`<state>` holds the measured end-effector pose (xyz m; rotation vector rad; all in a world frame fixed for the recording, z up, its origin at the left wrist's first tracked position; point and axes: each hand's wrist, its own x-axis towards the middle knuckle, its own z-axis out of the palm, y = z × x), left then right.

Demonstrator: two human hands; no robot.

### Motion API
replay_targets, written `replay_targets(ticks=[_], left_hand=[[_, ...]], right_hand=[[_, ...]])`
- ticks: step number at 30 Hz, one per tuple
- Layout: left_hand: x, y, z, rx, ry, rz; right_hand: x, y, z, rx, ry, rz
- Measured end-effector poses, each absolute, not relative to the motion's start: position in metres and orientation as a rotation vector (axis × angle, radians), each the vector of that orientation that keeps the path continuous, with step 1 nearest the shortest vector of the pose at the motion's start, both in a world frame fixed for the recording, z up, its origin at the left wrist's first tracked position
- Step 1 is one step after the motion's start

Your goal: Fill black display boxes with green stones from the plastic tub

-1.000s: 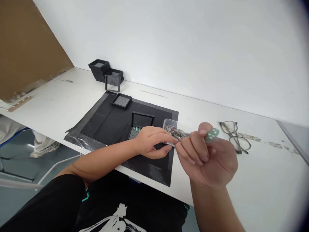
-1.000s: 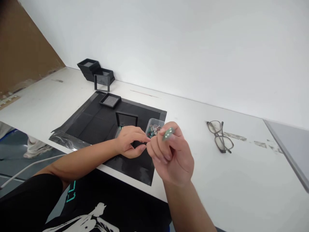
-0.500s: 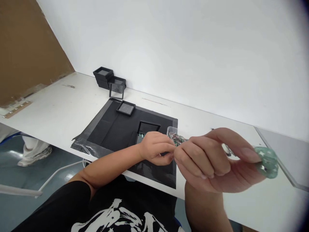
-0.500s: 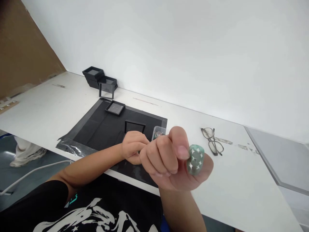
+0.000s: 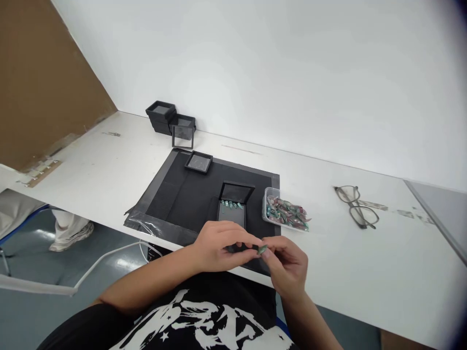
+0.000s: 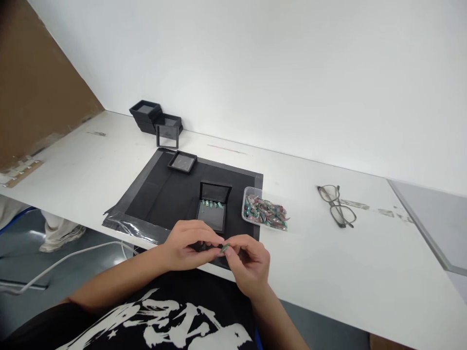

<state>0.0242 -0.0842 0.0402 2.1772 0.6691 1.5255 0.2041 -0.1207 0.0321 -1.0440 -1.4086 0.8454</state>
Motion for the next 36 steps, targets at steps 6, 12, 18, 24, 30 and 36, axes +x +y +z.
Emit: replay_targets(ticks=[6,12,18,24,30,36], left_hand=[[0.027,-0.085,0.037,2.350,0.688,1.643],[0.027,-0.095,0.025,2.229,0.809,1.670],[0.009,-0.099,0.010,2.200,0.742,1.625],[-0.007,-0.098,0.003,2.278,0.711,1.504],[-0.010,-0.095,-0.007,2.272,0.640,1.415],[-0.011,-0.091,-0.001,2.234,0.602,1.371]], right_hand=[[0.199,-0.117,0.036,-1.030,-1.428,0.817],[0.193,-0.124,0.023,-1.022,-1.559,0.783],[0.200,-0.114,0.022,-0.797,-1.811,0.930],[0.207,-0.100,0.016,-0.678,-1.857,1.163],[0.203,-0.100,0.014,-0.689,-1.858,1.153],[0.204,-0.102,0.019,-0.712,-1.935,1.137]])
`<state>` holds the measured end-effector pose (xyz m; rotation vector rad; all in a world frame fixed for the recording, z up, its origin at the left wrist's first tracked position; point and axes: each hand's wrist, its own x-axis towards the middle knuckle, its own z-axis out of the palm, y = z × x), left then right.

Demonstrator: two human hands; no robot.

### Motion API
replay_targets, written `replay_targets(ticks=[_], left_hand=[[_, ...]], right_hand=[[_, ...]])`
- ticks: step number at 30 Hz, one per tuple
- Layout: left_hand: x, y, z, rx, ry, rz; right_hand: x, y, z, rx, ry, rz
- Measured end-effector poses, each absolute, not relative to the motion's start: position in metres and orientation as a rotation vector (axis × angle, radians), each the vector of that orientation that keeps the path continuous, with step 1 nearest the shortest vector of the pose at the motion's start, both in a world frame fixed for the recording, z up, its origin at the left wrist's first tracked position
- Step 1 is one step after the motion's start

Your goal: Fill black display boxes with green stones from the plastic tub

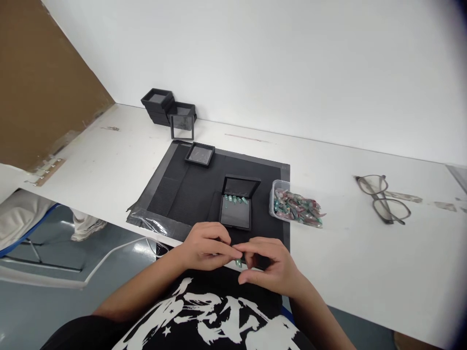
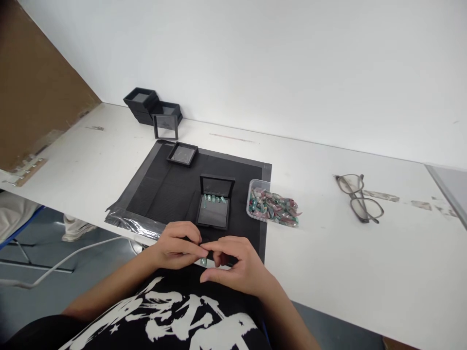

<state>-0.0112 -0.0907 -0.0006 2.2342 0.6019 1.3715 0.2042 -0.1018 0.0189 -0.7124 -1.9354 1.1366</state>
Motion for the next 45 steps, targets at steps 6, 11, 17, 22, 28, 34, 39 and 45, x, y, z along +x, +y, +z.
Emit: replay_targets(ticks=[6,11,17,22,28,34,39,45], left_hand=[[-0.007,-0.087,-0.001,2.296,0.693,1.502],[-0.006,-0.086,-0.007,2.307,0.716,1.552],[-0.008,-0.086,-0.007,2.326,0.693,1.508],[-0.007,-0.088,-0.010,2.407,0.701,1.501],[-0.006,-0.088,-0.015,2.509,0.811,1.532],[-0.003,-0.087,-0.014,2.504,0.900,1.515],[-0.003,-0.087,-0.014,2.525,0.928,1.536],[-0.002,-0.087,-0.014,2.538,0.941,1.533]], right_hand=[[0.200,-0.098,0.023,-0.792,-1.880,1.182],[0.196,-0.095,0.020,-0.843,-1.872,1.190],[0.195,-0.095,0.014,-0.830,-1.945,1.094],[0.198,-0.094,0.012,-0.813,-1.977,1.147],[0.197,-0.094,0.010,-0.896,-1.969,1.125],[0.193,-0.092,0.008,-0.923,-1.980,1.085],[0.193,-0.091,0.008,-0.955,-1.980,1.108],[0.191,-0.092,0.007,-0.971,-1.984,1.113]])
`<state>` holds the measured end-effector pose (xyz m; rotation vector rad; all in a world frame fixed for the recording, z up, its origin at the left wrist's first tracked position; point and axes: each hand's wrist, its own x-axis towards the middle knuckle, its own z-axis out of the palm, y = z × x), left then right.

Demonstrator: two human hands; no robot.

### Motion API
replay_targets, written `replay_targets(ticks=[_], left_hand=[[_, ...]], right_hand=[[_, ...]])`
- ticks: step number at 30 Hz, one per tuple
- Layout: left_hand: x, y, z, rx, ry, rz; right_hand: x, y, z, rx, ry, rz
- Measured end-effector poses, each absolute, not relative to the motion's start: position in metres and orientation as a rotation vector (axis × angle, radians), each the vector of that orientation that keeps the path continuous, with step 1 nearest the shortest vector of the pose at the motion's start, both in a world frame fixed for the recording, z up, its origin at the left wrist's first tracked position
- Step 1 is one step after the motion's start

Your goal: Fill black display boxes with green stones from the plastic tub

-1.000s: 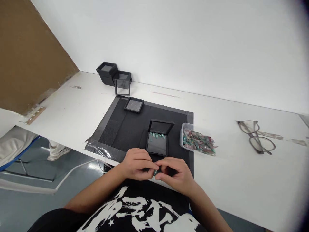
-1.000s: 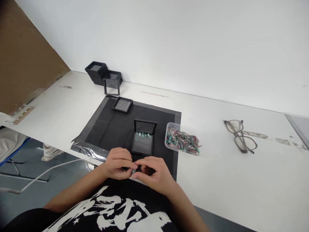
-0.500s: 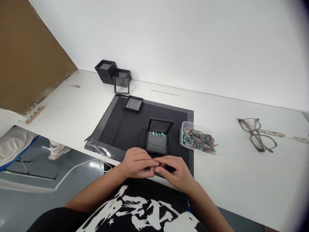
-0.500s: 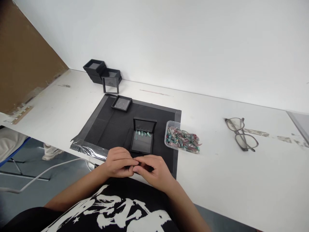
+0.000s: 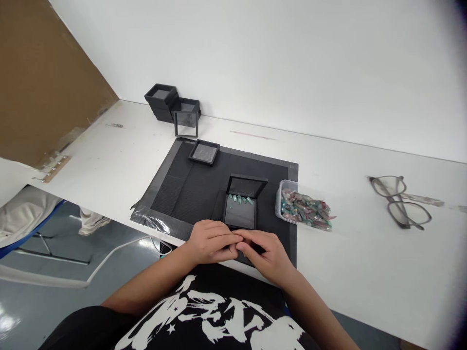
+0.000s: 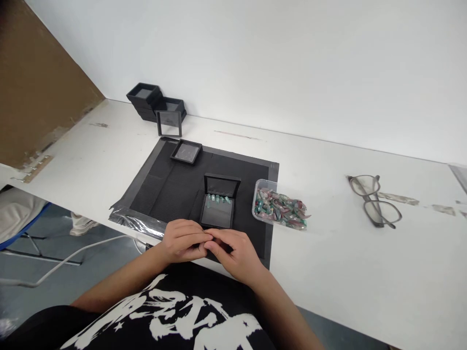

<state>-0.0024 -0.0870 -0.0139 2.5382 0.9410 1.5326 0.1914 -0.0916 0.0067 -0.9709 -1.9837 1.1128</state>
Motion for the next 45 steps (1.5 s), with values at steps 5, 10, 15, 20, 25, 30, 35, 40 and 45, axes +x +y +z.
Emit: replay_targets(ticks=[5,10,15,20,25,30,35,40,45], left_hand=[[-0.003,-0.088,-0.016,2.531,0.933,1.555],[-0.002,-0.088,-0.018,2.518,0.976,1.552],[-0.002,-0.090,-0.019,2.515,1.003,1.532],[-0.003,-0.091,-0.022,2.523,1.004,1.530],[-0.003,-0.090,-0.023,2.528,0.998,1.527],[-0.002,-0.089,-0.023,2.526,0.996,1.502],[-0.002,-0.088,-0.019,2.537,1.026,1.482],[-0.002,-0.087,-0.010,2.629,1.155,1.416],[-0.004,-0.087,-0.011,2.629,1.142,1.402]], right_hand=[[0.190,-0.093,0.005,-0.974,-1.991,1.087],[0.189,-0.093,0.003,-0.983,-2.001,1.031],[0.188,-0.094,0.002,-0.998,-1.999,1.012],[0.187,-0.095,0.002,-1.016,-2.002,1.037],[0.187,-0.096,-0.001,-1.020,-1.997,1.026],[0.187,-0.097,-0.001,-1.048,-1.995,0.993],[0.188,-0.097,0.000,-1.067,-1.996,1.001],[0.189,-0.097,-0.003,-1.079,-1.985,1.003],[0.190,-0.096,-0.003,-1.082,-1.978,0.986]])
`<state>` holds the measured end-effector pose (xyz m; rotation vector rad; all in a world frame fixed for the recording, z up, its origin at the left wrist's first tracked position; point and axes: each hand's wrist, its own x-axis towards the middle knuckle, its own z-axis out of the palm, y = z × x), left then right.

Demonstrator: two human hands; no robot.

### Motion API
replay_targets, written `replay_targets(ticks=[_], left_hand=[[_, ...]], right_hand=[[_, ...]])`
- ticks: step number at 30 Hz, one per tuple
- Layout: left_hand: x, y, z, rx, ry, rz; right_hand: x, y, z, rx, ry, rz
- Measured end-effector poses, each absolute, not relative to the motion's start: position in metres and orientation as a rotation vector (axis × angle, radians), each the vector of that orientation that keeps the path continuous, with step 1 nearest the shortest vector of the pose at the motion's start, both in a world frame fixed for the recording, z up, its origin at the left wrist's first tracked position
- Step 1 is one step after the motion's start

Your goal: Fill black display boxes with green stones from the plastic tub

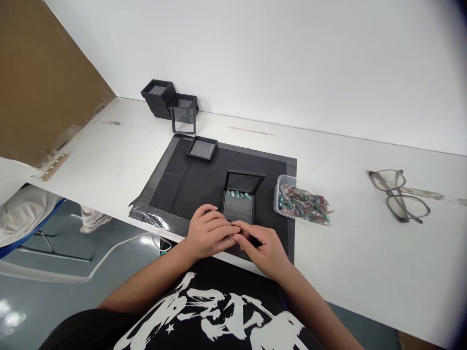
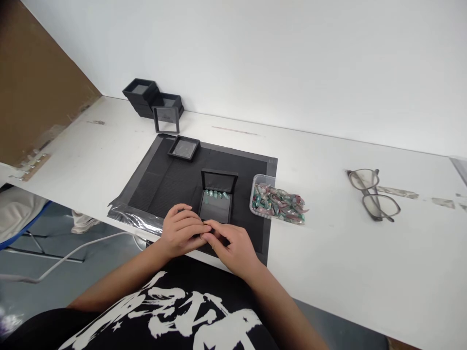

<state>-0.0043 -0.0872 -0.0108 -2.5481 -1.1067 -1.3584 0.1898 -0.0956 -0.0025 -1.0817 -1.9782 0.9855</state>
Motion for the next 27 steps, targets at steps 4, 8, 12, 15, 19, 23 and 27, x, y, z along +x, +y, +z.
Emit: replay_targets(ticks=[4,8,12,15,19,23,27], left_hand=[[-0.0050,-0.0873,-0.0113,-2.550,-1.099,-1.359],[-0.0044,-0.0886,-0.0112,-2.540,-1.067,-1.386],[-0.0070,-0.0912,-0.0148,-2.538,-1.024,-1.354],[-0.0097,-0.0927,-0.0181,-2.559,-1.010,-1.314],[-0.0103,-0.0928,-0.0188,-2.589,-0.987,-1.289],[-0.0091,-0.0921,-0.0163,-2.614,-0.967,-1.273],[-0.0081,-0.0913,-0.0150,-2.641,-0.958,-1.237]], right_hand=[[0.1891,-0.0953,-0.0004,-1.028,-1.974,0.942],[0.1887,-0.0953,-0.0002,-0.971,-1.961,0.871],[0.1900,-0.0954,-0.0001,-0.995,-1.947,0.862],[0.1912,-0.0960,0.0000,-0.987,-1.940,0.856],[0.1922,-0.0972,0.0000,-0.976,-1.930,0.865],[0.1930,-0.0973,-0.0003,-0.985,-1.926,0.858],[0.1937,-0.0962,-0.0010,-1.010,-1.927,0.820]])
